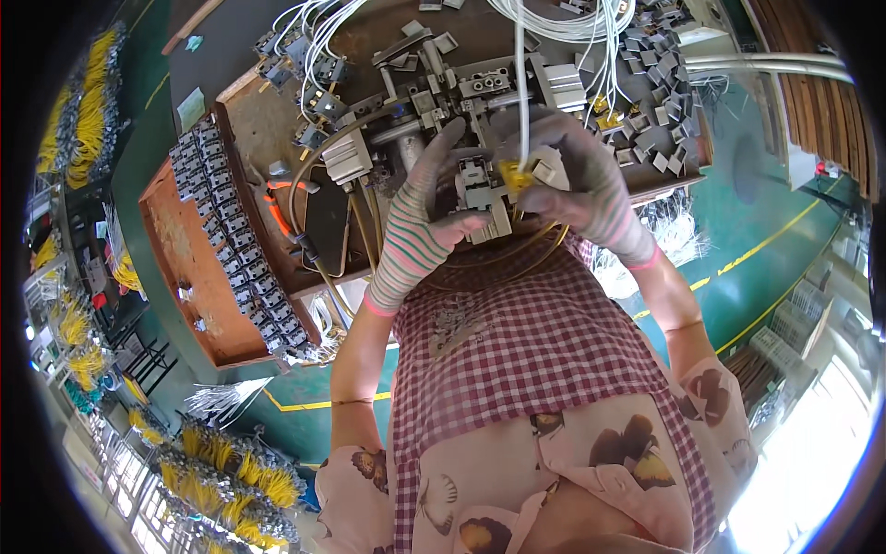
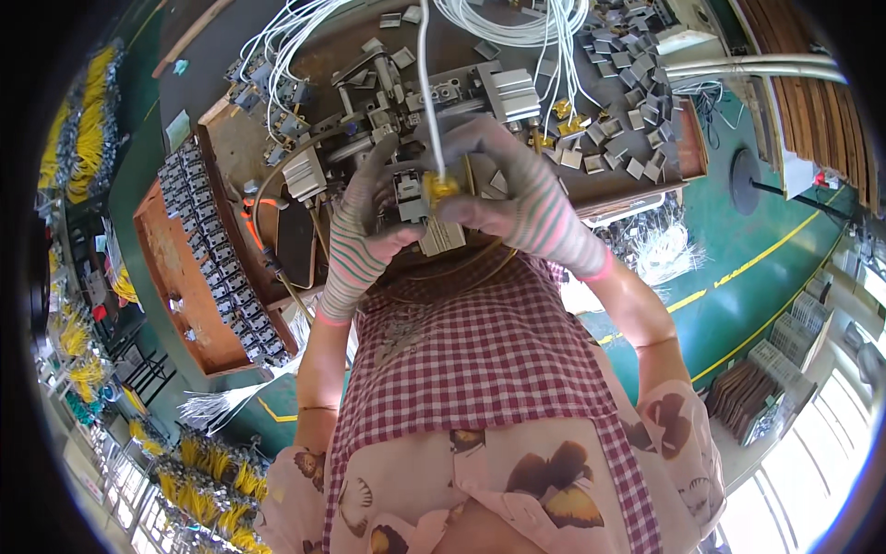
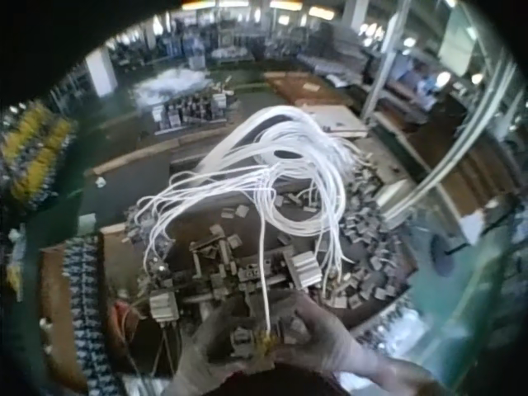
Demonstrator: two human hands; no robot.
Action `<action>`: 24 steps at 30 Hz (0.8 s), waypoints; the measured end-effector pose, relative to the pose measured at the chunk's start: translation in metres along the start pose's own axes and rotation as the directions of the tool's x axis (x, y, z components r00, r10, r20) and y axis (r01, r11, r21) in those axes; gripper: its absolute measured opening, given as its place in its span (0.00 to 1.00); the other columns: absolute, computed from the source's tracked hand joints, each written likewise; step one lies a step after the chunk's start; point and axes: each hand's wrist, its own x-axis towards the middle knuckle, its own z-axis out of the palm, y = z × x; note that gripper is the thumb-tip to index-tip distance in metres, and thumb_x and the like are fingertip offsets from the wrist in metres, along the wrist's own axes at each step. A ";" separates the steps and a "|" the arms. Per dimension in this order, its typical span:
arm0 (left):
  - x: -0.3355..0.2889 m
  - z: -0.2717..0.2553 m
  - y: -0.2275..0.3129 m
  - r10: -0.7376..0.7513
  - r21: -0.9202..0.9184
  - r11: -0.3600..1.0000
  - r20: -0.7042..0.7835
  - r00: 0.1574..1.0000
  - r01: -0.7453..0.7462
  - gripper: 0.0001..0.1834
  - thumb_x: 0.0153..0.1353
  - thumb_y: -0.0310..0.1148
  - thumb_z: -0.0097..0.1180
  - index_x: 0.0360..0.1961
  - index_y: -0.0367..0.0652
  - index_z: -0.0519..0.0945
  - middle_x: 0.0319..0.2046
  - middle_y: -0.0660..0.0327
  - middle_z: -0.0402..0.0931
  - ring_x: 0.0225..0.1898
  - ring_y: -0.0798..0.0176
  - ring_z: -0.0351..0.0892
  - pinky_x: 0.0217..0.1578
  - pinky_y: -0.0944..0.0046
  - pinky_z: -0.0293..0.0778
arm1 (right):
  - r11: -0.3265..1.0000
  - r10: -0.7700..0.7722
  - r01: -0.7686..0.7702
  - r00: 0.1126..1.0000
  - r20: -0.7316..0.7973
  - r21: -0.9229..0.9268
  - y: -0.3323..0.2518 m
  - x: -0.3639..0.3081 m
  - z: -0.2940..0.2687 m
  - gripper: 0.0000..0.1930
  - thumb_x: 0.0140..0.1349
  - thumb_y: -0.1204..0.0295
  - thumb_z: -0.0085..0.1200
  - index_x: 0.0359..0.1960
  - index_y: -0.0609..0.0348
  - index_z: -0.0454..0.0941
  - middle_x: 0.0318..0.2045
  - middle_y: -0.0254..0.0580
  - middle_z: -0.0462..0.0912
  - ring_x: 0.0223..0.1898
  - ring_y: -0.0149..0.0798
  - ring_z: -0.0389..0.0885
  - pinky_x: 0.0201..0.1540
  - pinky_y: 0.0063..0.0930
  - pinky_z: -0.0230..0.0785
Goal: Assembling electrical connectors by inserting components and wires into housings using a specialized assembly machine.
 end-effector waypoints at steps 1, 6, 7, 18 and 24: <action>0.002 0.000 0.000 -0.008 -0.011 1.000 0.043 0.999 0.008 0.58 0.45 0.49 0.73 0.72 0.41 0.53 0.66 0.55 0.63 0.66 0.53 0.64 0.64 0.53 0.63 | 0.988 -0.008 0.014 0.999 0.038 -0.153 0.008 0.001 -0.002 0.22 0.54 0.67 0.68 0.48 0.55 0.71 0.49 0.39 0.75 0.50 0.35 0.75 0.55 0.30 0.65; 0.006 0.003 -0.002 0.136 0.246 0.958 0.066 0.989 -0.148 0.55 0.45 0.46 0.73 0.71 0.42 0.55 0.64 0.50 0.65 0.62 0.49 0.70 0.61 0.55 0.66 | 0.876 -0.113 0.107 0.993 0.017 -0.469 0.013 0.008 0.005 0.21 0.45 0.69 0.71 0.43 0.53 0.79 0.48 0.40 0.73 0.51 0.42 0.71 0.58 0.38 0.60; 0.006 0.000 0.001 0.183 0.515 0.836 0.068 0.981 -0.192 0.54 0.45 0.45 0.73 0.70 0.42 0.57 0.63 0.48 0.67 0.60 0.48 0.73 0.59 0.56 0.68 | 0.864 -0.126 0.120 0.992 0.022 -0.488 0.013 0.008 0.002 0.21 0.46 0.70 0.71 0.44 0.53 0.79 0.49 0.41 0.72 0.51 0.42 0.70 0.56 0.37 0.62; -0.009 0.006 0.002 -0.015 0.005 1.000 -0.146 0.989 0.016 0.33 0.53 0.42 0.72 0.57 0.38 0.75 0.42 0.65 0.79 0.35 0.76 0.72 0.36 0.73 0.73 | 0.961 0.127 -0.062 0.965 0.231 -0.271 0.007 0.022 0.001 0.38 0.41 0.62 0.75 0.56 0.56 0.70 0.45 0.42 0.73 0.46 0.41 0.74 0.48 0.32 0.69; 0.006 0.011 -0.007 -0.158 -0.151 0.982 -0.313 0.936 0.115 0.29 0.56 0.43 0.69 0.54 0.36 0.76 0.42 0.63 0.79 0.39 0.74 0.75 0.40 0.73 0.73 | 0.511 -0.179 0.363 0.931 0.317 -0.779 0.025 0.048 0.000 0.38 0.36 0.52 0.73 0.50 0.57 0.73 0.45 0.45 0.75 0.47 0.48 0.74 0.50 0.40 0.65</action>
